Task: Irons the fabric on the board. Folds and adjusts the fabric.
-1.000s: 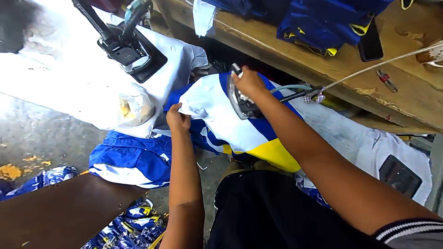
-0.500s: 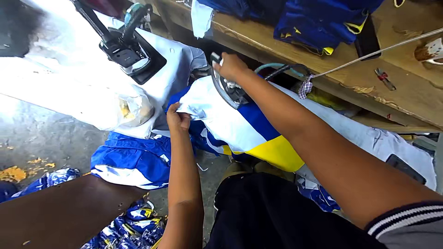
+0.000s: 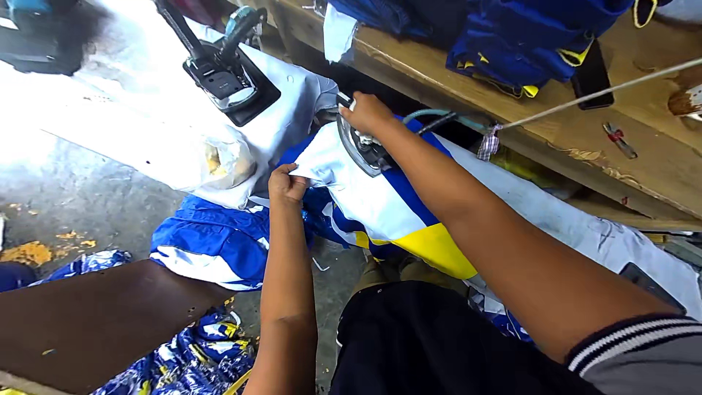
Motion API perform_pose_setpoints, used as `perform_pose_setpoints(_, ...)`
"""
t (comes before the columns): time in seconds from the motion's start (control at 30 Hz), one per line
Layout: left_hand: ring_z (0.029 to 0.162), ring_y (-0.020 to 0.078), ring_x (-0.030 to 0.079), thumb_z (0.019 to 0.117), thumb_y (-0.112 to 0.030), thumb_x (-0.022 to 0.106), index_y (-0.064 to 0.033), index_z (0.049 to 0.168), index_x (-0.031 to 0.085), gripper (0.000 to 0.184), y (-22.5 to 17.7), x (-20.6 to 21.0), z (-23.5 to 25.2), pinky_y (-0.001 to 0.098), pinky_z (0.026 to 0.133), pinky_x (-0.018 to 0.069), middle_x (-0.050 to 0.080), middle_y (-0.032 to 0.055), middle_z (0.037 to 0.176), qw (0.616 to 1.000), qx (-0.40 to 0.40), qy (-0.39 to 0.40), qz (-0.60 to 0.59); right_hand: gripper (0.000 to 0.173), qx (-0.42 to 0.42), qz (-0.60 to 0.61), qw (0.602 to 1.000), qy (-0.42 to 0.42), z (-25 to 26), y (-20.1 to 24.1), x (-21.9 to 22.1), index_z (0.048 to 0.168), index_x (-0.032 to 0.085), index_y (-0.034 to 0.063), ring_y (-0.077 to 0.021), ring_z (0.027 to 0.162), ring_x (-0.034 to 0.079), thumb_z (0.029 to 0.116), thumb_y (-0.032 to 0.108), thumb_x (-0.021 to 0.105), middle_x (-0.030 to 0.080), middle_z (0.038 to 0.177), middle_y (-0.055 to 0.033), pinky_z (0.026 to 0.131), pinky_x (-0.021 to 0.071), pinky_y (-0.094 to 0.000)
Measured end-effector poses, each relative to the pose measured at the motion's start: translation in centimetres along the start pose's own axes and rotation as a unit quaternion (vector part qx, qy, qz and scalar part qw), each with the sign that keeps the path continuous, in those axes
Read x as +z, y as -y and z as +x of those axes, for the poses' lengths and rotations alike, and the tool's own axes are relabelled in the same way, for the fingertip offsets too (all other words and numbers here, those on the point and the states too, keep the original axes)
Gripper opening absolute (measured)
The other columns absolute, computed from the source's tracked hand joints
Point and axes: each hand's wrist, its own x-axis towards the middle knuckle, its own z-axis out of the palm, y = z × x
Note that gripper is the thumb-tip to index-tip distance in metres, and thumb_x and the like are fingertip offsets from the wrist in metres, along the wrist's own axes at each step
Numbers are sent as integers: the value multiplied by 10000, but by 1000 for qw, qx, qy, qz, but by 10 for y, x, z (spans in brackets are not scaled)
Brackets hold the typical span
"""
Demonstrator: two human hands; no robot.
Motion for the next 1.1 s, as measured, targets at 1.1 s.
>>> perform_pose_setpoints(1.1,968,193,699,1126,-279,322,-91,1355,447,322,-10,-8,7,408,857,595,670,81,1119,970,3,108,220,509,83,-40,995,45,-208,-122,32,1284,588,13,-439,950,707,1058,466,536,703,971,-234,778,549,-612)
